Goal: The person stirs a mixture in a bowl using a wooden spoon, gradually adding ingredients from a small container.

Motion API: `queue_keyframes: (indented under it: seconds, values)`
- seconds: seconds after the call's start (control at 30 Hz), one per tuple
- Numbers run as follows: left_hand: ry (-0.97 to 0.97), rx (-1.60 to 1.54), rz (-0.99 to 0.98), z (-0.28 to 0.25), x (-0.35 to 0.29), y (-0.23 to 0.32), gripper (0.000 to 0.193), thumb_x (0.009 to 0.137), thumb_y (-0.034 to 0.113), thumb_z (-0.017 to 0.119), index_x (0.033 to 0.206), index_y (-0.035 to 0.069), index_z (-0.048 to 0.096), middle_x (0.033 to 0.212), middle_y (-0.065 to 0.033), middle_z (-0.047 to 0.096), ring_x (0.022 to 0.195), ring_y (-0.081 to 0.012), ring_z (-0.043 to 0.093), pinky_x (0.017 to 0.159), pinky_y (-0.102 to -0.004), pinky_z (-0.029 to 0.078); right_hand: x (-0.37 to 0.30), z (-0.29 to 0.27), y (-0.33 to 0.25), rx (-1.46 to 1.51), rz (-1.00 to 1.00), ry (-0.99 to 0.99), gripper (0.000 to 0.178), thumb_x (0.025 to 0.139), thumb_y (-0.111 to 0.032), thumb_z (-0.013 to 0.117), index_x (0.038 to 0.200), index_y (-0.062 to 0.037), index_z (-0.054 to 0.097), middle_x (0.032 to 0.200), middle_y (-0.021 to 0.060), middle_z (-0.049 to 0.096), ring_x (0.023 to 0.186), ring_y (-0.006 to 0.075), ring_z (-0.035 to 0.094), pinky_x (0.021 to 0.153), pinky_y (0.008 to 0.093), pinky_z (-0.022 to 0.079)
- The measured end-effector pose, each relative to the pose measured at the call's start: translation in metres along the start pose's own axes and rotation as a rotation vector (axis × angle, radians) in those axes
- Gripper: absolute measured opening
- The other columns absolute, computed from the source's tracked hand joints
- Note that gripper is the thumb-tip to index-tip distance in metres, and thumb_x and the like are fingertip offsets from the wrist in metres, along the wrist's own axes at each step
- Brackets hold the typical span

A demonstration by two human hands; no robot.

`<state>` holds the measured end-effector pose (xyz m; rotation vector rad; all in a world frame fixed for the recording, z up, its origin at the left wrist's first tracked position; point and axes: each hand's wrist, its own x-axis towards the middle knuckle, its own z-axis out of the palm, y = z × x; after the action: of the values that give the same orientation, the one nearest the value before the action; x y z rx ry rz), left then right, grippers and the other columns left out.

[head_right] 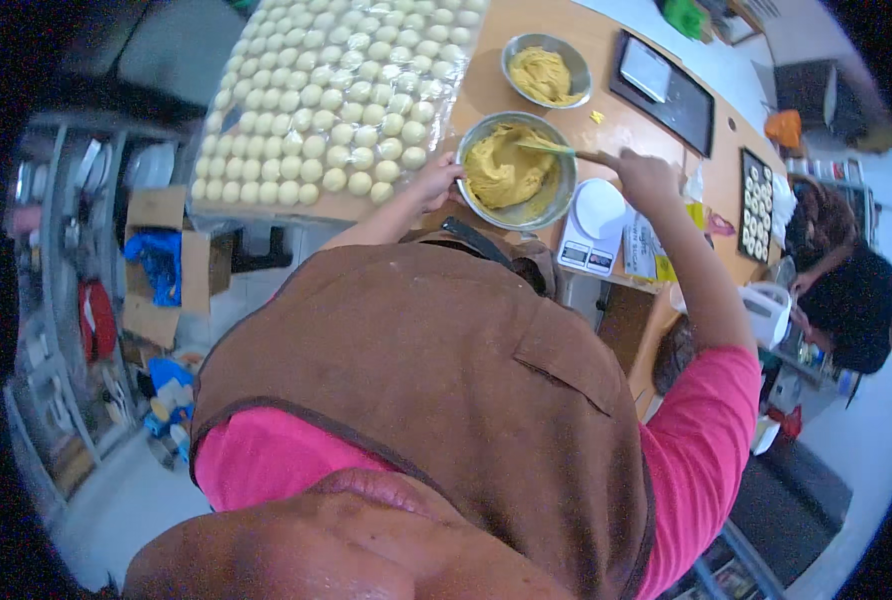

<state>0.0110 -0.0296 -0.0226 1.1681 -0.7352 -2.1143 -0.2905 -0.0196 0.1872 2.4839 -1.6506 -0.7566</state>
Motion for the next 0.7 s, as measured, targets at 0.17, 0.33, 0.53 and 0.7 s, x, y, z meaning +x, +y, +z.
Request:
queue_keyframes:
  seconds: [0.17, 0.33, 0.53, 0.7]
  values:
    - [0.048, -0.046, 0.02, 0.006, 0.001, -0.003, 0.016, 0.08, 0.009, 0.053, 0.095, 0.008, 0.048, 0.084, -0.0074, 0.055, 0.072, -0.0206, 0.06, 0.051, -0.0396, 0.054, -0.016, 0.034, 0.012, 0.288, -0.023, -0.191, 0.039, 0.083, -0.014, 0.049, 0.122, -0.0189, 0.051, 0.095, 0.0157, 0.063, 0.089, 0.0331, 0.06, 0.078, 0.0455, 0.046]
    - [0.062, -0.025, 0.078, 0.003, 0.001, -0.004, 0.011, 0.078, 0.008, 0.053, 0.086, 0.009, 0.045, 0.077, -0.0057, 0.052, 0.067, -0.0196, 0.058, 0.046, -0.0386, 0.053, -0.024, 0.025, 0.004, 0.576, -0.083, -0.437, 0.038, 0.084, -0.017, 0.049, 0.122, -0.0105, 0.05, 0.098, 0.0178, 0.062, 0.094, 0.0356, 0.059, 0.082, 0.0451, 0.045]
    - [0.034, -0.13, 0.027, 0.007, 0.0, -0.001, 0.009, 0.078, 0.007, 0.051, 0.083, 0.01, 0.044, 0.075, -0.0071, 0.052, 0.059, -0.0204, 0.058, 0.039, -0.0408, 0.053, -0.034, 0.01, -0.013, 0.795, 0.201, -0.701, 0.034, 0.09, -0.022, 0.049, 0.123, -0.0107, 0.052, 0.059, 0.0082, 0.054, 0.044, 0.0177, 0.052, 0.042, 0.0323, 0.042]
    - [-0.046, -0.114, -0.018, 0.01, -0.002, 0.004, 0.014, 0.08, 0.007, 0.048, 0.093, 0.01, 0.042, 0.081, -0.0094, 0.054, 0.072, -0.0239, 0.062, 0.048, -0.0452, 0.057, -0.04, 0.031, -0.029, 1.43, 0.245, -0.929, 0.036, 0.093, -0.019, 0.048, 0.128, -0.0124, 0.049, 0.05, -0.0012, 0.042, 0.034, 0.007, 0.035, 0.031, 0.0228, 0.028]
